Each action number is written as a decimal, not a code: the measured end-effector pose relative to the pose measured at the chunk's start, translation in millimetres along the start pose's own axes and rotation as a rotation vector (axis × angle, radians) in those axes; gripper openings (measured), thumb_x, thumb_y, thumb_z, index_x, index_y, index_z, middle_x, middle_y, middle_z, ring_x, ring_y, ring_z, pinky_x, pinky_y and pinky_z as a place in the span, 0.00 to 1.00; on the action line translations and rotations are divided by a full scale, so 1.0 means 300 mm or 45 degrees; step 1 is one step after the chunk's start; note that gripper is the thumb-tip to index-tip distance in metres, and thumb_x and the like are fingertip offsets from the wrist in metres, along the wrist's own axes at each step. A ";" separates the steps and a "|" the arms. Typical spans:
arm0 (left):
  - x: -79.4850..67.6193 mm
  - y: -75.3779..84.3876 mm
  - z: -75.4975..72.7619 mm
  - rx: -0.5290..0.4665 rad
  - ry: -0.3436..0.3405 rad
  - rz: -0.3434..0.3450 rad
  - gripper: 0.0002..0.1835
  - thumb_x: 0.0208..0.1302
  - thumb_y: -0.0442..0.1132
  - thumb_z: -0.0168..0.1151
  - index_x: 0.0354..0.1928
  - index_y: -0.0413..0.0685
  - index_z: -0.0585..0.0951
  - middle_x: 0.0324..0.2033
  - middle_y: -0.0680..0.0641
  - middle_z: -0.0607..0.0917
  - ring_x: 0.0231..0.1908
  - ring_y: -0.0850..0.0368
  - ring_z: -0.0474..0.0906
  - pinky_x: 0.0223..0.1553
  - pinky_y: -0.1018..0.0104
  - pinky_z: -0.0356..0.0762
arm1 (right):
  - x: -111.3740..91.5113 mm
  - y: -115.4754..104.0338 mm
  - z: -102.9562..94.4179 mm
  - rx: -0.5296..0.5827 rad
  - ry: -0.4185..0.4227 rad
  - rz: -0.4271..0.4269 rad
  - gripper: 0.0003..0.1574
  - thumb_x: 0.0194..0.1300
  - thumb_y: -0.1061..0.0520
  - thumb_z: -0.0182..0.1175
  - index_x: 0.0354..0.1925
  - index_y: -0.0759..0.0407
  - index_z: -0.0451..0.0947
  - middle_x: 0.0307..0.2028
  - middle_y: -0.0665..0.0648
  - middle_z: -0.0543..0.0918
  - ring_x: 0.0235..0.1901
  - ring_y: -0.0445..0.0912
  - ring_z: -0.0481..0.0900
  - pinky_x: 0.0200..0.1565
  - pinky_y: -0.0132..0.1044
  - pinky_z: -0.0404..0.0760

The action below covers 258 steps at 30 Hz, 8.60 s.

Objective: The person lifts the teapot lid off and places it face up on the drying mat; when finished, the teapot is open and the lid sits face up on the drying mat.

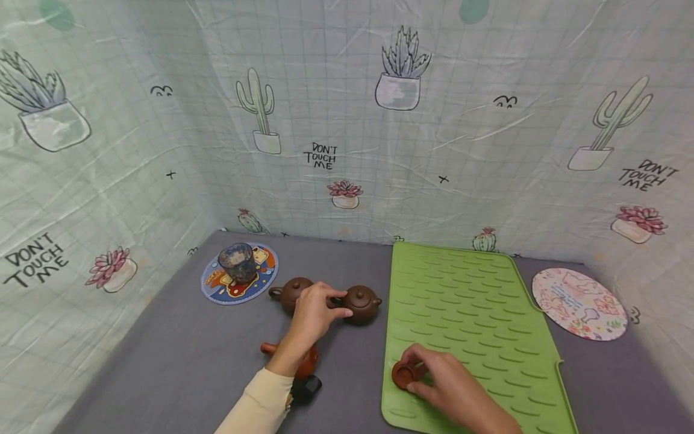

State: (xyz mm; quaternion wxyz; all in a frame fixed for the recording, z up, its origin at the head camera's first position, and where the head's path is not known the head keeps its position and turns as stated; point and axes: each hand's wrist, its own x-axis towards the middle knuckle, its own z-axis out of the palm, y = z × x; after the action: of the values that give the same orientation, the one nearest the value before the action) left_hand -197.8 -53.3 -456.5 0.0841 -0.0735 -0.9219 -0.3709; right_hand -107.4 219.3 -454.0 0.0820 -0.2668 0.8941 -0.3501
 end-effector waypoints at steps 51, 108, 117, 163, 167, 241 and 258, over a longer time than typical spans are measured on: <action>0.001 0.014 -0.004 0.014 -0.023 -0.024 0.19 0.48 0.42 0.82 0.45 0.52 0.92 0.39 0.47 0.86 0.41 0.48 0.83 0.45 0.52 0.82 | 0.252 -0.085 -0.096 -0.387 0.322 -0.213 0.22 0.57 0.58 0.76 0.51 0.47 0.85 0.50 0.47 0.87 0.43 0.45 0.88 0.38 0.34 0.87; 0.012 0.012 -0.009 0.004 -0.043 -0.007 0.18 0.50 0.42 0.81 0.46 0.51 0.92 0.40 0.46 0.87 0.40 0.47 0.83 0.42 0.54 0.83 | 0.398 -0.009 0.046 -0.330 0.347 -0.193 0.28 0.53 0.61 0.78 0.54 0.55 0.88 0.58 0.58 0.84 0.57 0.55 0.84 0.53 0.49 0.85; 0.015 0.014 -0.008 0.008 -0.042 -0.020 0.19 0.50 0.42 0.81 0.46 0.51 0.92 0.40 0.46 0.87 0.39 0.47 0.83 0.42 0.55 0.83 | 0.401 -0.016 0.043 -0.322 0.337 -0.172 0.28 0.51 0.61 0.78 0.54 0.55 0.88 0.57 0.59 0.84 0.56 0.56 0.84 0.52 0.49 0.86; 0.011 0.018 -0.005 0.019 -0.043 -0.033 0.18 0.49 0.42 0.82 0.44 0.50 0.92 0.38 0.47 0.86 0.39 0.48 0.82 0.43 0.53 0.83 | 0.403 -0.061 -0.003 -0.545 0.379 -0.215 0.28 0.51 0.59 0.79 0.53 0.50 0.89 0.55 0.54 0.86 0.52 0.50 0.87 0.47 0.43 0.87; 0.011 0.020 -0.006 0.015 -0.046 -0.041 0.18 0.49 0.42 0.82 0.45 0.50 0.92 0.38 0.47 0.86 0.40 0.48 0.82 0.42 0.54 0.83 | 0.401 -0.076 -0.024 -0.547 0.422 -0.232 0.26 0.52 0.59 0.78 0.52 0.50 0.89 0.54 0.54 0.88 0.50 0.50 0.88 0.44 0.42 0.88; 0.005 0.023 -0.010 -0.031 -0.034 -0.043 0.19 0.49 0.42 0.82 0.46 0.52 0.92 0.40 0.47 0.87 0.45 0.45 0.83 0.48 0.49 0.83 | 0.283 -0.028 -0.147 -0.274 0.593 -0.143 0.16 0.56 0.68 0.74 0.43 0.57 0.88 0.50 0.58 0.89 0.41 0.51 0.91 0.35 0.27 0.86; 0.004 0.024 -0.009 -0.036 -0.042 -0.056 0.19 0.49 0.42 0.81 0.46 0.52 0.92 0.41 0.46 0.87 0.44 0.44 0.83 0.47 0.50 0.83 | 0.232 0.008 -0.157 -0.300 0.616 -0.157 0.18 0.53 0.72 0.74 0.40 0.55 0.87 0.47 0.57 0.90 0.42 0.52 0.90 0.34 0.29 0.87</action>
State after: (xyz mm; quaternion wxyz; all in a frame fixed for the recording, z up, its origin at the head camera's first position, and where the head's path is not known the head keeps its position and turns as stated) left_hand -197.3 -49.8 -449.5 0.0598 -0.0603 -0.9192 -0.3845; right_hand -182.9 210.9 -417.8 -0.1872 -0.2369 0.9044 -0.3015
